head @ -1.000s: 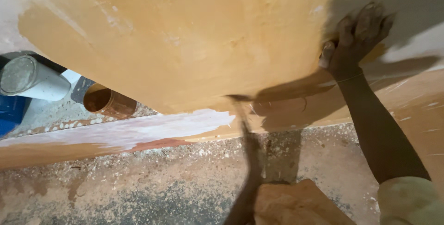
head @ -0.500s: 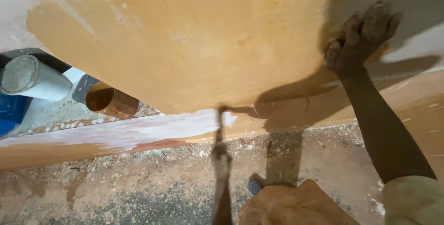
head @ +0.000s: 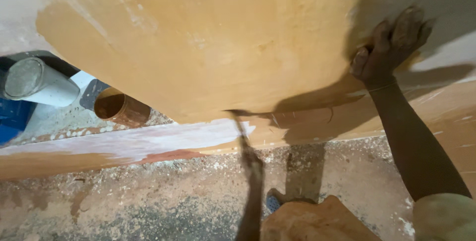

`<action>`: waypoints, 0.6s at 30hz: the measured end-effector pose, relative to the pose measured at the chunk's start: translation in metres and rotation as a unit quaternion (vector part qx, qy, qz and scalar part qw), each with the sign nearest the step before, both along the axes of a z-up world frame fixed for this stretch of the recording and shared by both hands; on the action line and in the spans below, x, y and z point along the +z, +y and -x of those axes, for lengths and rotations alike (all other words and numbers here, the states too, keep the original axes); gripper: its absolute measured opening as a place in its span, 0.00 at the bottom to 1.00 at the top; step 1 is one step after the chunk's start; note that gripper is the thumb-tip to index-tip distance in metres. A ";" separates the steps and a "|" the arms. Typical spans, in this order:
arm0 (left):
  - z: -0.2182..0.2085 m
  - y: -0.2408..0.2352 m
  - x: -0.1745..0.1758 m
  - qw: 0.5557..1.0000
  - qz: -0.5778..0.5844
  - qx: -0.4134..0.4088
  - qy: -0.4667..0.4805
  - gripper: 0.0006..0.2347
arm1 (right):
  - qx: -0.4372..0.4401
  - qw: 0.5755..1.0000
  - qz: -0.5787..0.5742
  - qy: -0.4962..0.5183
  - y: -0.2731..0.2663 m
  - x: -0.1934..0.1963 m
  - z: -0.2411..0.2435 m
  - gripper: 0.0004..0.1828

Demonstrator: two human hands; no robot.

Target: The person paints a wall with a brush, repeatedly dipping the brush into a small container and applying paint in horizontal strokes along the lower section of the wall. The person occasionally uses their left hand to steady themselves against the wall while painting.

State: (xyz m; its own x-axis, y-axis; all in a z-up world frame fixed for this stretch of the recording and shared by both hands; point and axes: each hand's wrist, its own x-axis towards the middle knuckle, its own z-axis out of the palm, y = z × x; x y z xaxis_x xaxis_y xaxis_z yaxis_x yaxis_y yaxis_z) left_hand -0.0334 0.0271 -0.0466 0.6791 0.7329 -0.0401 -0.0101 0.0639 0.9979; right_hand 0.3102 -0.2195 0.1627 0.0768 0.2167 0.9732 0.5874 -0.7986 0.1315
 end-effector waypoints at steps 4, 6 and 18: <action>0.011 -0.066 0.023 0.958 0.090 -0.246 -0.120 0.23 | 0.011 1.000 -0.002 0.003 -0.005 -0.004 0.004 0.32; 0.008 -0.072 0.038 0.919 0.164 -0.317 -0.168 0.22 | 0.017 1.000 0.007 -0.009 -0.007 -0.003 0.001 0.32; 0.082 0.110 0.063 0.946 0.073 0.121 -0.291 0.24 | -0.008 1.000 0.004 0.007 -0.003 -0.003 -0.002 0.31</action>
